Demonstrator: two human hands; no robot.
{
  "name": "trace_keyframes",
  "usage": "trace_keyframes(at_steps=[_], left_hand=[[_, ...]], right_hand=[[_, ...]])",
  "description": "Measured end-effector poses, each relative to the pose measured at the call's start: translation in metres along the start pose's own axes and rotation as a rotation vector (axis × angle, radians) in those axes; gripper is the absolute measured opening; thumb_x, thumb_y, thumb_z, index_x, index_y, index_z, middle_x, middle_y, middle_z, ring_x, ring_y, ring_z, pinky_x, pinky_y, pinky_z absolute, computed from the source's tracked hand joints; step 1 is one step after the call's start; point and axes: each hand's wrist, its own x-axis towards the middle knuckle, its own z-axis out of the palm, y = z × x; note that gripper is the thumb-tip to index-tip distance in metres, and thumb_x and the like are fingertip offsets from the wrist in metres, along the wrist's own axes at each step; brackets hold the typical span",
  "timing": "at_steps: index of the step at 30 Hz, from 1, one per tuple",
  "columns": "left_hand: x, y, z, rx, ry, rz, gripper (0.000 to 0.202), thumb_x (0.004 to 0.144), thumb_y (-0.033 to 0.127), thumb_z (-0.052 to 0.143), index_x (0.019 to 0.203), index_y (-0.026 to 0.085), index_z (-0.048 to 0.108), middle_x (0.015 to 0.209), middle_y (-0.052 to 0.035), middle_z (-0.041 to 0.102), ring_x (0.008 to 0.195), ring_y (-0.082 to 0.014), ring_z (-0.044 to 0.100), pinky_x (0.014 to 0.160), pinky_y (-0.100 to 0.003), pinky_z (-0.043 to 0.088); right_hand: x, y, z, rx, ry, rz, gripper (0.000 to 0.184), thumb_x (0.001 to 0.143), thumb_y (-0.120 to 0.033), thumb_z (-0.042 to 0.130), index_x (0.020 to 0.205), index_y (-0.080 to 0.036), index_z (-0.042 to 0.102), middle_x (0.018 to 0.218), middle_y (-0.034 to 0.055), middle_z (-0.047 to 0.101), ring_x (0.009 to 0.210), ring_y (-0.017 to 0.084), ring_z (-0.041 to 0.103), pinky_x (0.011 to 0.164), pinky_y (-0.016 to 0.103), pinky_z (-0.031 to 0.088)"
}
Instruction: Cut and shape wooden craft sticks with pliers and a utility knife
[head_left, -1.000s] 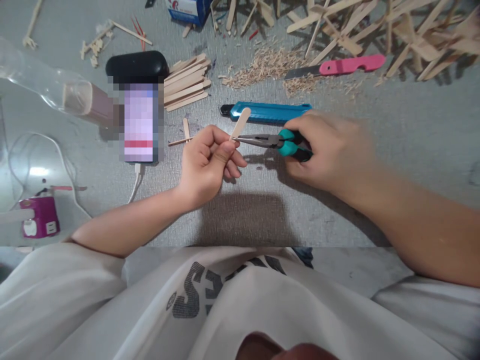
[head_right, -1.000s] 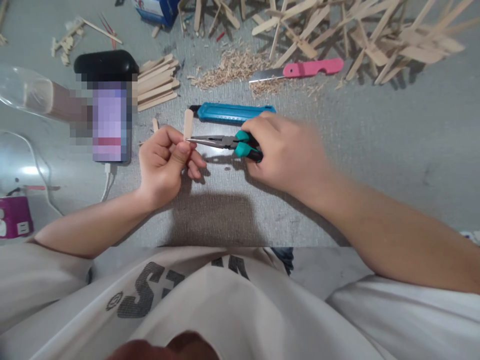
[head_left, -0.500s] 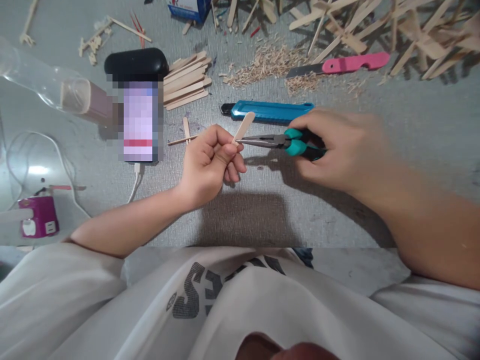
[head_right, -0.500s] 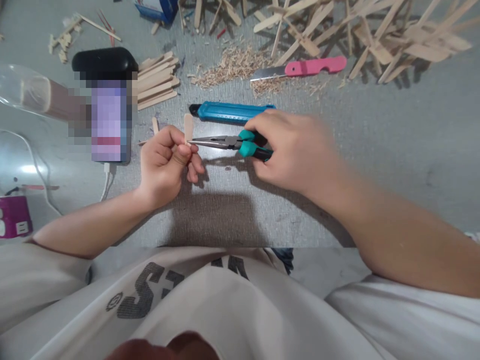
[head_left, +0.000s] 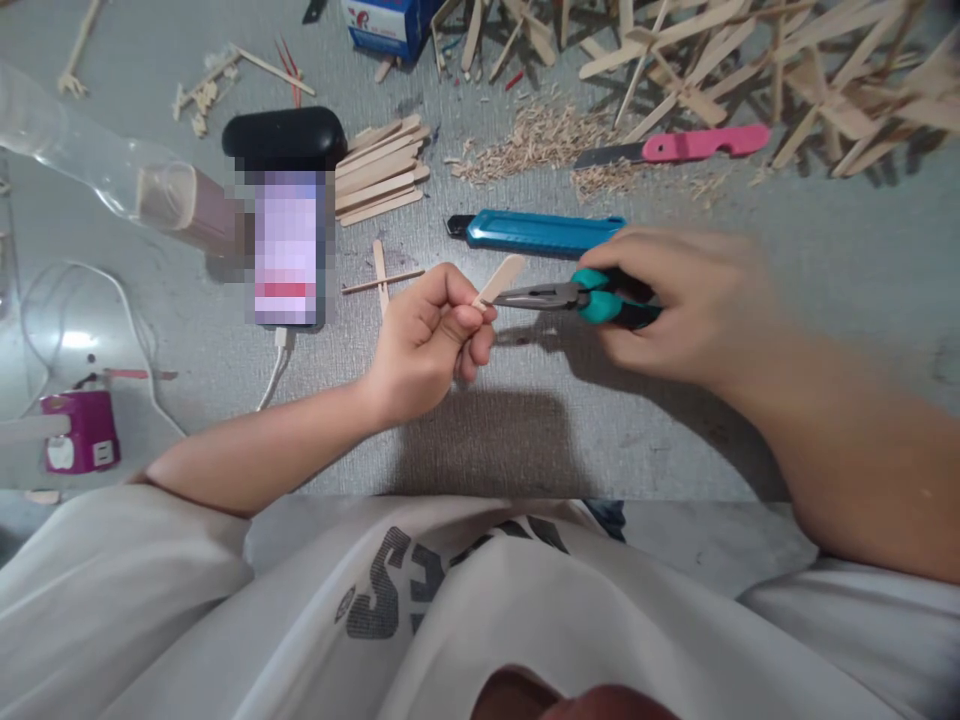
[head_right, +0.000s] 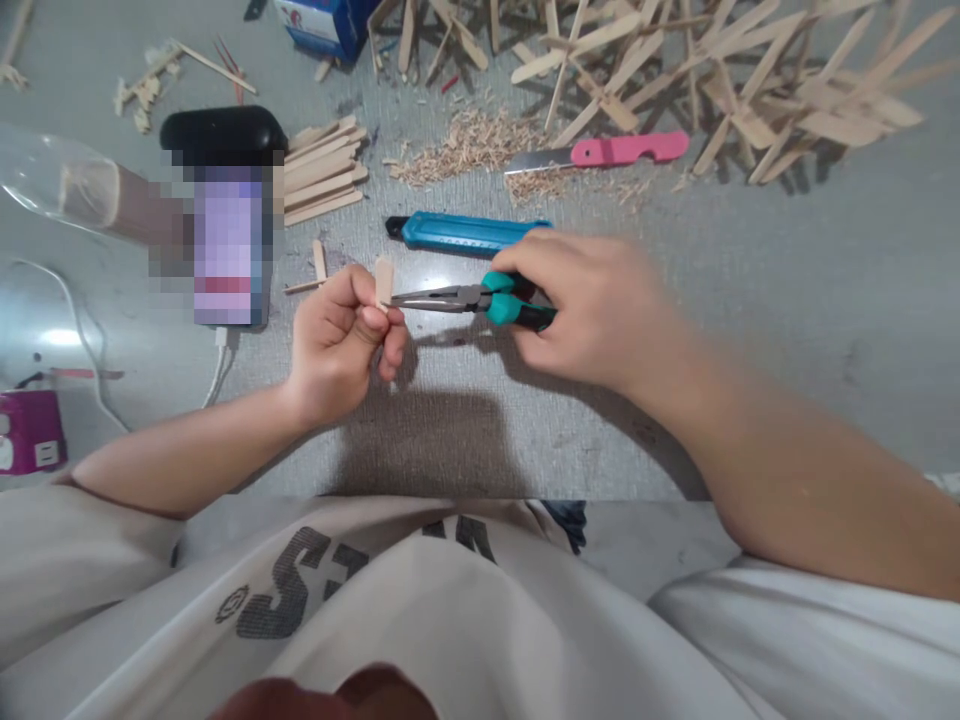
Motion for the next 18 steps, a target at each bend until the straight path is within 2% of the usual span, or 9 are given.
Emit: trace_keyframes(at_steps=[2, 6, 9, 12, 13, 15, 16, 18], left_hand=[[0.000, -0.001, 0.000, 0.006, 0.003, 0.013, 0.043, 0.114, 0.050, 0.077, 0.088, 0.023, 0.057, 0.062, 0.0069, 0.064, 0.043, -0.0051, 0.056, 0.040, -0.013, 0.042], [0.000, -0.003, 0.001, 0.013, -0.001, 0.036, 0.043, 0.114, 0.050, 0.077, 0.087, 0.023, 0.057, 0.063, 0.0065, 0.064, 0.043, -0.0050, 0.054, 0.039, -0.013, 0.041], [0.000, -0.002, 0.000, 0.003, -0.015, 0.076, 0.040, 0.115, 0.046, 0.076, 0.086, 0.023, 0.059, 0.063, 0.0066, 0.064, 0.043, -0.0043, 0.051, 0.039, -0.013, 0.039], [0.001, 0.001, -0.001, 0.022, 0.003, 0.103, 0.044, 0.112, 0.053, 0.080, 0.086, 0.024, 0.058, 0.060, 0.0080, 0.059, 0.042, -0.0048, 0.050, 0.039, -0.015, 0.038], [0.001, 0.002, -0.002, 0.035, 0.023, 0.100, 0.047, 0.109, 0.057, 0.082, 0.087, 0.024, 0.058, 0.060, 0.0084, 0.059, 0.041, -0.0052, 0.050, 0.038, -0.016, 0.039], [0.001, 0.003, -0.002, 0.055, 0.069, 0.063, 0.050, 0.106, 0.064, 0.083, 0.089, 0.024, 0.058, 0.061, 0.0084, 0.064, 0.039, -0.0060, 0.052, 0.037, -0.017, 0.040], [0.001, 0.003, -0.002, 0.057, 0.084, 0.039, 0.050, 0.106, 0.065, 0.083, 0.091, 0.024, 0.058, 0.063, 0.0079, 0.067, 0.039, -0.0064, 0.055, 0.037, -0.018, 0.040], [0.001, 0.004, -0.001, 0.052, 0.099, -0.005, 0.048, 0.107, 0.064, 0.082, 0.094, 0.024, 0.060, 0.067, 0.0062, 0.074, 0.042, -0.0074, 0.062, 0.037, -0.018, 0.044]], right_hand=[[0.002, -0.002, 0.001, 0.062, -0.003, -0.009, 0.035, 0.083, -0.017, 0.062, 0.116, -0.030, 0.065, 0.101, -0.0001, 0.079, 0.080, 0.021, 0.076, 0.070, 0.034, 0.060], [0.003, -0.005, 0.000, 0.030, 0.017, -0.044, 0.035, 0.082, -0.017, 0.060, 0.115, -0.028, 0.065, 0.101, 0.0010, 0.078, 0.081, 0.021, 0.075, 0.067, 0.034, 0.058], [0.003, 0.000, -0.001, 0.041, 0.034, -0.088, 0.035, 0.080, -0.018, 0.060, 0.114, -0.027, 0.066, 0.096, -0.0003, 0.076, 0.075, 0.018, 0.071, 0.063, 0.031, 0.055], [0.003, 0.020, 0.000, 0.068, 0.063, 0.042, 0.026, 0.089, -0.024, 0.064, 0.112, -0.027, 0.073, 0.091, -0.0009, 0.078, 0.073, 0.017, 0.071, 0.064, 0.031, 0.053], [0.003, 0.030, 0.001, 0.048, 0.131, 0.118, 0.019, 0.093, -0.029, 0.069, 0.111, -0.027, 0.076, 0.089, -0.0003, 0.078, 0.074, 0.017, 0.072, 0.064, 0.032, 0.052], [0.003, 0.047, 0.001, -0.002, 0.285, 0.270, 0.026, 0.093, -0.040, 0.079, 0.114, -0.025, 0.079, 0.091, 0.0022, 0.080, 0.077, 0.020, 0.075, 0.068, 0.035, 0.052], [0.003, 0.054, 0.002, -0.018, 0.305, 0.298, 0.028, 0.093, -0.041, 0.080, 0.115, -0.025, 0.080, 0.094, 0.0030, 0.082, 0.080, 0.021, 0.076, 0.068, 0.036, 0.052], [0.004, 0.058, 0.002, -0.073, 0.294, 0.213, 0.026, 0.089, -0.037, 0.079, 0.113, -0.025, 0.080, 0.093, 0.0028, 0.081, 0.080, 0.022, 0.077, 0.070, 0.036, 0.053]])
